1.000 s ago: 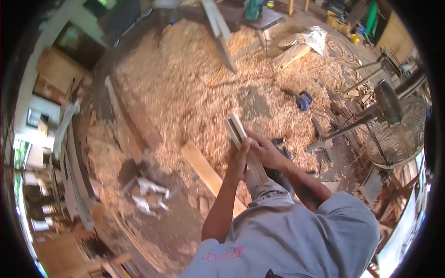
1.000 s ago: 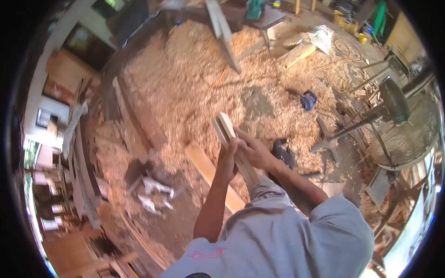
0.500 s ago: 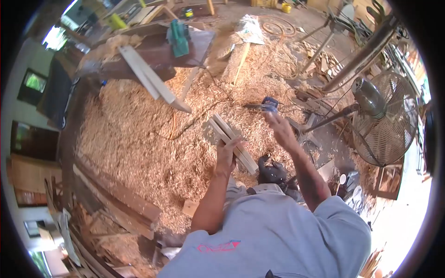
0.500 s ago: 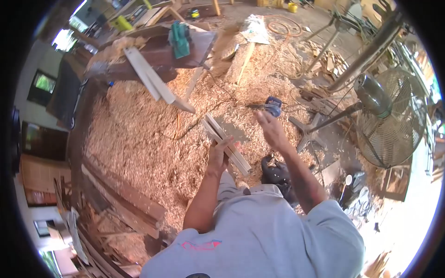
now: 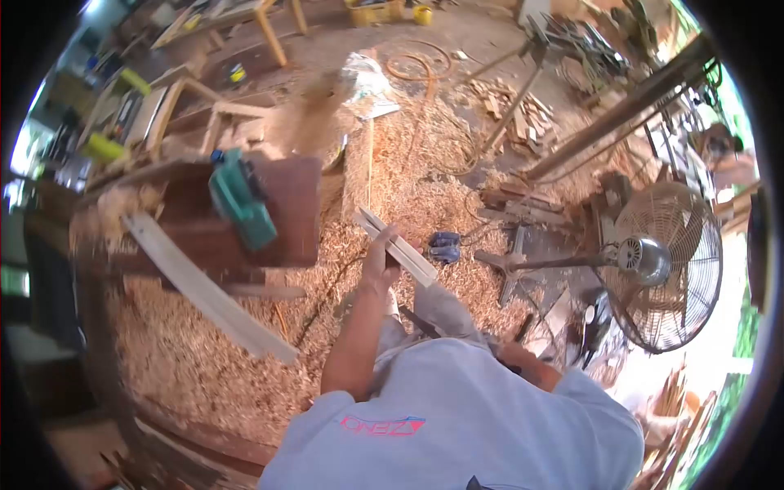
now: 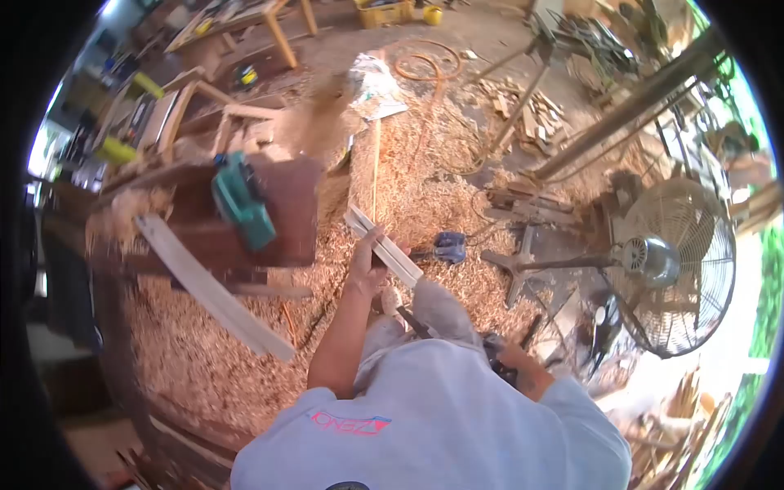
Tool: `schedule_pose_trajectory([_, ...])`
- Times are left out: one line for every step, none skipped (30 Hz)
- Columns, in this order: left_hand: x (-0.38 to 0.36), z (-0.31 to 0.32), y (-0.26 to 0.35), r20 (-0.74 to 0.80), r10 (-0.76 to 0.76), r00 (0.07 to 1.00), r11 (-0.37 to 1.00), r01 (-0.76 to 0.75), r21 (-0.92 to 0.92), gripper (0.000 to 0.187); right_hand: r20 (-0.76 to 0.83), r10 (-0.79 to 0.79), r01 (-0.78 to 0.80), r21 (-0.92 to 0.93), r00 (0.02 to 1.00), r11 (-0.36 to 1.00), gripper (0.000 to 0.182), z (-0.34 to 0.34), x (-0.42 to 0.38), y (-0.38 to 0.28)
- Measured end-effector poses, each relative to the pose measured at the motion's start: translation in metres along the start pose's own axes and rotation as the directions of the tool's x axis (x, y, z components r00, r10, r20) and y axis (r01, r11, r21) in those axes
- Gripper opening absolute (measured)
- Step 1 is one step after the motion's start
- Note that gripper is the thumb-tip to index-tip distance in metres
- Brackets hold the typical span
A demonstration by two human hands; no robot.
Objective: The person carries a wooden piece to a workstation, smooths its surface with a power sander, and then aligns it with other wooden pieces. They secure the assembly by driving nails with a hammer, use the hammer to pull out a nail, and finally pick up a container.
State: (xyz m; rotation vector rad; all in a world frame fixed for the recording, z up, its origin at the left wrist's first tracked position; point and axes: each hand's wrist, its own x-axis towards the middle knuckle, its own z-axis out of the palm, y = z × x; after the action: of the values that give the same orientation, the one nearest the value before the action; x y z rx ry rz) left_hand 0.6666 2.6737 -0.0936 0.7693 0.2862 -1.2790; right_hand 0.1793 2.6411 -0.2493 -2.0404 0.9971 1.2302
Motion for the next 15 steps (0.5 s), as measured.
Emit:
schedule_pose_trajectory([0.025, 0.005, 0.011, 0.023, -0.059, 0.998, 0.998, 0.059, -0.005, 0.053, -0.065, 0.031, -0.017, 0.211, 0.997, 0.977, 0.033, 0.008, -0.005, -0.008])
schedule_pose_trajectory([0.04, 0.022, 0.025, 0.054, -0.122, 0.991, 0.993, 0.121, 0.007, 0.056, -0.091, 0.069, -0.032, 0.358, 0.994, 0.933, 0.032, 0.005, -0.009, -0.017])
schedule_pose_trajectory([0.062, 0.032, 0.032, 0.059, -0.168, 0.984, 0.986, 0.166, 0.029, 0.056, -0.099, 0.111, -0.055, 0.45, 0.989, 0.891, 0.031, -0.004, -0.009, -0.025])
schedule_pose_trajectory([0.085, 0.043, 0.037, 0.006, -0.158, 0.987, 0.987, 0.158, 0.039, 0.056, -0.103, 0.156, -0.08, 0.525, 0.982, 0.847, 0.03, -0.015, -0.007, -0.031])
schedule_pose_trajectory([0.104, 0.058, 0.042, -0.045, -0.14, 0.989, 0.989, 0.142, 0.048, 0.056, -0.104, 0.19, -0.094, 0.587, 0.976, 0.804, 0.029, -0.025, -0.004, -0.036])
schedule_pose_trajectory([0.123, 0.071, 0.049, -0.048, -0.13, 0.99, 0.986, 0.134, 0.096, 0.054, -0.107, 0.22, -0.103, 0.635, 0.97, 0.766, 0.029, -0.038, 0.002, -0.04])
schedule_pose_trajectory([0.144, 0.086, 0.056, -0.041, -0.144, 0.989, 0.984, 0.147, 0.105, 0.054, -0.113, 0.238, -0.104, 0.668, 0.965, 0.737, 0.028, -0.054, 0.01, -0.045])
schedule_pose_trajectory([0.163, 0.101, 0.064, 0.002, -0.157, 0.988, 0.978, 0.155, 0.142, 0.053, -0.129, 0.251, -0.095, 0.69, 0.959, 0.718, 0.027, -0.069, 0.021, -0.047])
schedule_pose_trajectory([0.185, 0.115, 0.073, 0.041, -0.166, 0.985, 0.971, 0.156, 0.18, 0.052, -0.145, 0.258, -0.083, 0.704, 0.955, 0.705, 0.027, -0.086, 0.035, -0.047])
schedule_pose_trajectory([0.216, 0.122, 0.081, 0.048, -0.279, 0.959, 0.948, 0.267, 0.174, 0.046, -0.16, 0.265, -0.077, 0.706, 0.951, 0.704, 0.026, -0.106, 0.052, -0.046])
schedule_pose_trajectory([0.238, 0.137, 0.091, 0.049, -0.273, 0.961, 0.947, 0.26, 0.188, 0.046, -0.175, 0.271, -0.071, 0.705, 0.947, 0.705, 0.026, -0.129, 0.07, -0.043])
schedule_pose_trajectory([0.256, 0.154, 0.099, 0.039, -0.246, 0.968, 0.95, 0.233, 0.208, 0.042, -0.198, 0.278, -0.063, 0.7, 0.94, 0.711, 0.026, -0.155, 0.091, -0.038])
schedule_pose_trajectory([0.279, 0.175, 0.11, 0.038, -0.218, 0.975, 0.951, 0.203, 0.232, 0.038, -0.241, 0.284, -0.047, 0.681, 0.928, 0.73, 0.026, -0.186, 0.112, -0.031])
schedule_pose_trajectory([0.306, 0.191, 0.12, 0.065, -0.194, 0.979, 0.952, 0.172, 0.252, 0.033, -0.308, 0.284, -0.017, 0.65, 0.908, 0.759, 0.026, -0.219, 0.133, -0.022])
schedule_pose_trajectory([0.339, 0.213, 0.132, 0.092, -0.19, 0.977, 0.954, 0.162, 0.254, 0.033, -0.46, 0.266, 0.061, 0.581, 0.847, 0.811, 0.026, -0.26, 0.154, -0.011])
